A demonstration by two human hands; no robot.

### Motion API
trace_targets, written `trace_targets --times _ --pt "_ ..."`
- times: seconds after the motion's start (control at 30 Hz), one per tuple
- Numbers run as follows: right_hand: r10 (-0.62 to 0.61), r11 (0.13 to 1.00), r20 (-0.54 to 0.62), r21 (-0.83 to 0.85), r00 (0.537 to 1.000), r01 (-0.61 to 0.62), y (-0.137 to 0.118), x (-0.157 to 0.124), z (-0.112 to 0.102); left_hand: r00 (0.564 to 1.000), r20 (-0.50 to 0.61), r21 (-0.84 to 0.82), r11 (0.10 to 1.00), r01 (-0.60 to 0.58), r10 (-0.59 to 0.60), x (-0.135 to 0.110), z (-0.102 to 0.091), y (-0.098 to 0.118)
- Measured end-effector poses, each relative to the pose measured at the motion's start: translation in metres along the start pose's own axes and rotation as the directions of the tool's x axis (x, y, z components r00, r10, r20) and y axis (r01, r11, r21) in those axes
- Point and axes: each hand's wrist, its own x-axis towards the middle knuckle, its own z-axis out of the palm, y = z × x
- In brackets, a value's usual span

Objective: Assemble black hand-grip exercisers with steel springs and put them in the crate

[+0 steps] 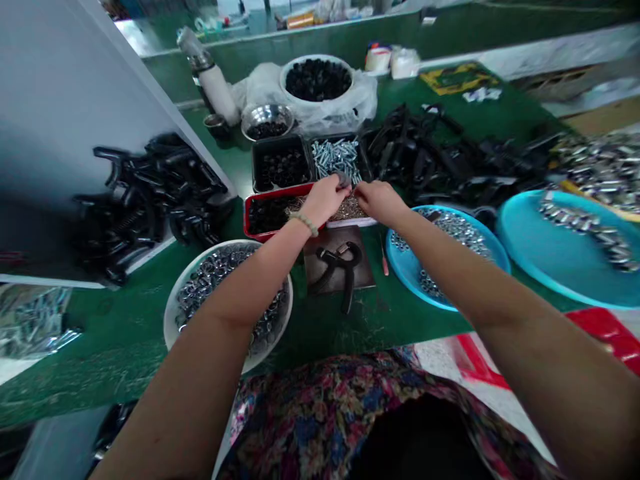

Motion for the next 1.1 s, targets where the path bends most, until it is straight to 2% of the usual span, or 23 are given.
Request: trace_targets --times 0.13,0.23,0.3,0.43,0.53,0.6,0.67,0.8,0.93,1.1 --pt "-0.024 0.994 0.049 0.111 0.999 0.018 0.003 0.001 0.004 0.995 0.096 -0.068 0.998 -0.006 0.012 -0.071 -0.01 -0.009" --pt "0.01 0.976 0.049 0.216 0.999 -0.021 0.005 0.0 0.005 0.991 0.129 -0.078 0.996 0.044 -0.034 -0.112 -0.001 -0.019" --pt "0.066 0.944 0.002 0.324 0.998 -0.063 0.004 -0.006 0.002 0.992 0.112 -0.025 0.998 0.06 -0.057 -0.127 0.009 -0.023" --pt "0.192 0.806 -0.032 0.575 0.981 -0.139 -0.011 -0.038 -0.01 0.995 0.102 0.191 0.981 -0.028 0.009 -0.135 0.023 -0.026" --pt "0.184 0.738 0.033 0.656 0.982 -0.16 -0.031 -0.071 -0.016 0.988 0.081 0.297 0.943 -0.149 0.131 -0.134 0.028 -0.027" --pt "0.166 0.726 0.08 0.665 0.983 -0.176 -0.043 -0.088 -0.017 0.978 0.091 0.388 0.898 -0.21 0.189 -0.135 0.03 -0.027" --pt "0.14 0.742 0.093 0.649 0.986 -0.166 -0.051 -0.097 -0.015 0.965 0.142 0.483 0.835 -0.263 0.222 -0.138 0.031 -0.027" --pt "0.053 0.817 0.011 0.575 0.999 -0.049 -0.055 -0.098 -0.005 0.941 0.259 0.582 0.742 -0.333 0.219 -0.146 0.03 -0.025" --pt "-0.009 0.87 -0.032 0.492 0.999 0.024 -0.053 -0.093 0.005 0.931 0.307 0.597 0.722 -0.351 0.199 -0.15 0.028 -0.022" --pt "-0.051 0.912 -0.032 0.405 0.998 0.06 -0.054 -0.091 0.01 0.939 0.285 0.574 0.751 -0.327 0.191 -0.151 0.026 -0.018"
